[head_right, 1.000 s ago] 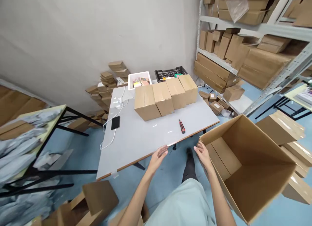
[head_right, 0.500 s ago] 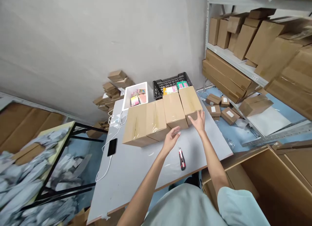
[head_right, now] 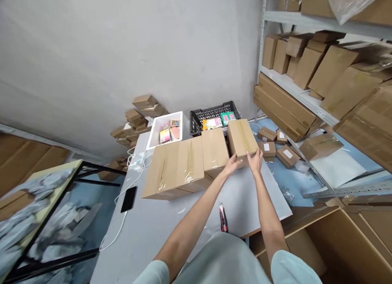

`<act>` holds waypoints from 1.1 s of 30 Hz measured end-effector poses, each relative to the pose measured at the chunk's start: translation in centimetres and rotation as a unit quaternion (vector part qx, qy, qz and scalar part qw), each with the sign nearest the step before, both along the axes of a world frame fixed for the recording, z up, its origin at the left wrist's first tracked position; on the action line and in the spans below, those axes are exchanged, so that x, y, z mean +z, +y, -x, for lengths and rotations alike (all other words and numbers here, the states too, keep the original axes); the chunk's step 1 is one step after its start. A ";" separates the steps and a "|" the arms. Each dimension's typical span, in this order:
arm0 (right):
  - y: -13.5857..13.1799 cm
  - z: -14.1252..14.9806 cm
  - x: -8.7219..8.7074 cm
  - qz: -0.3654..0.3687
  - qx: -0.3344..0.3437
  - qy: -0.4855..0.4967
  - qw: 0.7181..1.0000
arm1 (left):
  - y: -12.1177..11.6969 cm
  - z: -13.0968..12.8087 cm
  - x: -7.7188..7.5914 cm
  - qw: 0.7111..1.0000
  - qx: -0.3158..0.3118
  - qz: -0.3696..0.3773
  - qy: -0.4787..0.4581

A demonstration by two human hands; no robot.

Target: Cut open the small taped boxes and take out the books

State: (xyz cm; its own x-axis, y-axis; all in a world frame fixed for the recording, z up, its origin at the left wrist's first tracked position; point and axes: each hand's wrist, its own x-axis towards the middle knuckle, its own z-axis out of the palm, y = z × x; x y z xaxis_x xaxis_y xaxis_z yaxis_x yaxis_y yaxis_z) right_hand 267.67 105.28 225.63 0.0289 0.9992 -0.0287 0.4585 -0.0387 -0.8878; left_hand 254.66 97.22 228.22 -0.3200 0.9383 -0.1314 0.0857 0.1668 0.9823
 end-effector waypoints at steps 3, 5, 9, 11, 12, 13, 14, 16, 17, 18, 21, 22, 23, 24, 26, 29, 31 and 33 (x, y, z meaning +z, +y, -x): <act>-1.9 -1.8 1.0 0.000 -0.035 0.000 0.999 | -0.9 -1.7 0.0 1.000 0.003 0.026 -0.002; -4.9 -3.5 1.5 -0.012 -0.060 0.015 0.998 | -2.8 -2.8 0.3 1.000 -0.004 0.020 -0.005; -14.4 -7.0 3.2 -0.023 -0.101 0.053 0.993 | -8.3 -4.1 1.5 0.999 -0.022 -0.031 0.010; -20.0 -8.1 4.7 0.002 -0.116 0.043 0.992 | -11.4 -4.5 2.3 0.997 -0.029 -0.062 0.029; -22.7 -8.4 5.6 0.016 -0.120 0.037 0.992 | -12.9 -4.5 2.7 0.996 -0.031 -0.073 0.036; -25.3 -8.5 6.5 0.028 -0.122 0.031 0.992 | -14.5 -4.5 3.2 0.995 -0.032 -0.081 0.039; -27.8 -8.4 7.4 0.038 -0.119 0.027 0.992 | -16.0 -4.4 3.8 0.995 -0.033 -0.088 0.040; -32.4 -7.9 9.0 0.055 -0.103 0.024 0.993 | -19.0 -3.8 5.0 0.994 -0.033 -0.100 0.034; -34.6 -7.4 9.7 0.064 -0.091 0.028 0.993 | -20.5 -3.2 5.6 0.993 -0.035 -0.104 0.031; -36.6 -6.8 10.3 0.072 -0.078 0.037 0.994 | -22.1 -2.5 6.3 0.993 -0.037 -0.108 0.029; -42.3 -4.3 12.1 0.088 -0.033 0.072 0.993 | -26.7 0.9 8.4 0.993 -0.039 -0.108 0.033; -44.2 -3.3 12.7 0.089 -0.017 0.082 0.992 | -28.3 2.3 9.0 0.993 -0.037 -0.107 0.038; -46.2 -2.2 13.3 0.090 0.001 0.091 0.992 | -29.9 3.9 9.6 0.993 -0.032 -0.108 0.044; -48.1 -1.1 13.8 0.091 0.022 0.100 0.991 | -31.6 5.5 10.1 0.992 -0.024 -0.110 0.051; -51.8 1.2 14.6 0.102 0.076 0.122 0.984 | -34.9 8.8 10.6 0.991 -0.004 -0.116 0.062; -56.6 4.3 14.9 0.141 0.172 0.166 0.961 | -39.6 13.7 10.3 0.991 0.050 -0.113 0.053; -58.8 6.1 14.6 0.173 0.235 0.196 0.936 | -42.5 16.5 9.3 0.989 0.097 -0.103 0.033; -60.0 7.9 13.8 0.196 0.295 0.214 0.910 | -44.8 19.0 7.9 0.985 0.149 -0.087 0.000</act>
